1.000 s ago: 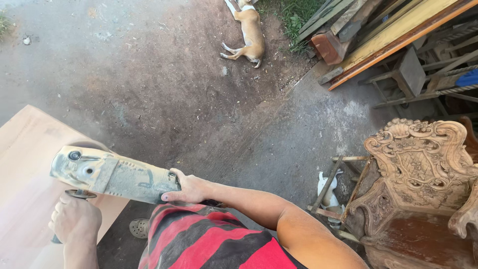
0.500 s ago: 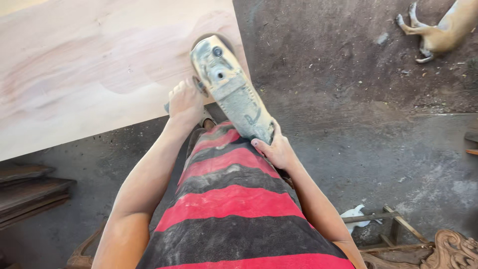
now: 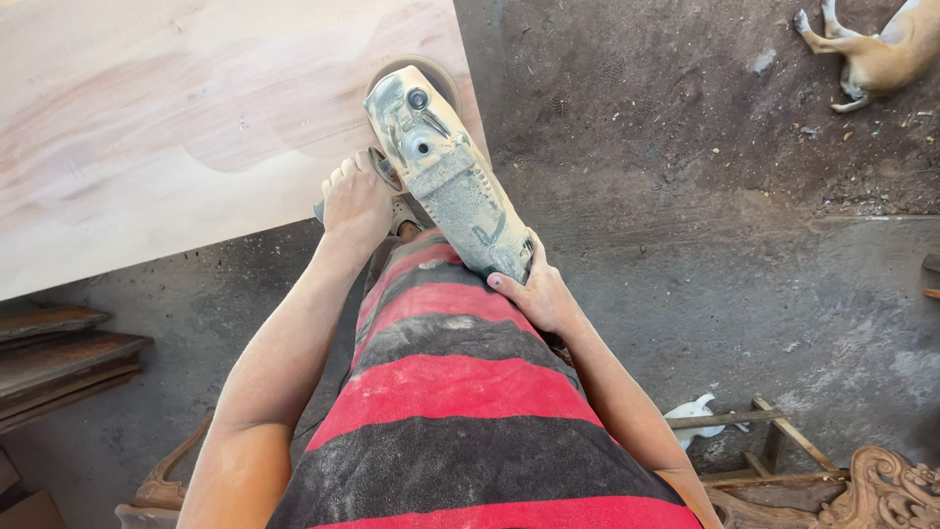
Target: The person picks up an electric orbital sander and sands the surface of a large wooden board laid on the ground, moving the sander back and forth across the board and repositioning around it to cover different areas.
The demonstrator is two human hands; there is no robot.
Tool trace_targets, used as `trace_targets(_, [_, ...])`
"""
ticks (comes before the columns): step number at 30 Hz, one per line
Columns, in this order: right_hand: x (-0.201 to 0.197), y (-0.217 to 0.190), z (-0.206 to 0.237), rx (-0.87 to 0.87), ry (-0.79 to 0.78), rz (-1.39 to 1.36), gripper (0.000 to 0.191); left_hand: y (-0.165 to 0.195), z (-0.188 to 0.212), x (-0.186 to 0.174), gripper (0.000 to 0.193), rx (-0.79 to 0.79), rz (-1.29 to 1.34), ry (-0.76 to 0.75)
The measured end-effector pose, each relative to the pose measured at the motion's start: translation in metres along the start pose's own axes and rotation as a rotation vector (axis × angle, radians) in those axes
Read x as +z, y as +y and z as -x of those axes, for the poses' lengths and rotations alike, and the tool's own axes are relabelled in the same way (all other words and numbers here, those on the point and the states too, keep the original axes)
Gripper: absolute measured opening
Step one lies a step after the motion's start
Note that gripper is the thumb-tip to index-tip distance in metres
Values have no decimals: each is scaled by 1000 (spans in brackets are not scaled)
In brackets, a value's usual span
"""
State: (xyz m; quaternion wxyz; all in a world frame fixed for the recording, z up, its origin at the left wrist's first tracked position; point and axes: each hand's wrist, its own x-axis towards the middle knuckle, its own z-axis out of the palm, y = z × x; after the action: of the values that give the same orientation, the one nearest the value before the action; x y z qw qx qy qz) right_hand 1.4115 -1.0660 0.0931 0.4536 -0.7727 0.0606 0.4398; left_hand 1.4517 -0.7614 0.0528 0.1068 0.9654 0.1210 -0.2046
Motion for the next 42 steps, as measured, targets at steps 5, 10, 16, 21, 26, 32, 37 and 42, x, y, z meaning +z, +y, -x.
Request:
trace_targets(5, [-11, 3, -9, -85, 68, 20, 103, 12, -21, -5, 31, -39, 87, 41])
trace_targets(10, [-26, 6, -15, 14, 149, -23, 96, 50, -43, 2, 12, 78, 2, 376])
trace_targets(16, [-16, -10, -22, -69, 47, 151, 93, 20, 0, 17, 14, -34, -60, 466])
trace_targets(21, [26, -38, -37, -105, -138, 319, 108, -63, 54, 18, 11, -245, 105, 278])
trace_targets(26, [30, -36, -23, -60, -202, 337, 111, -70, 82, 28, 26, -284, -17, 272])
trace_targets(32, [-15, 6, 7, 6, -7, 190, 100, 14, 47, 40, 16, -168, 55, 212])
trace_targets(37, [-30, 29, 13, -2, 65, 34, 86, 56, 12, 39, 16, -54, -12, 347])
trace_targets(42, [-15, 48, 13, 120, 39, -120, 92, 44, 10, 37, 14, -9, 12, 291])
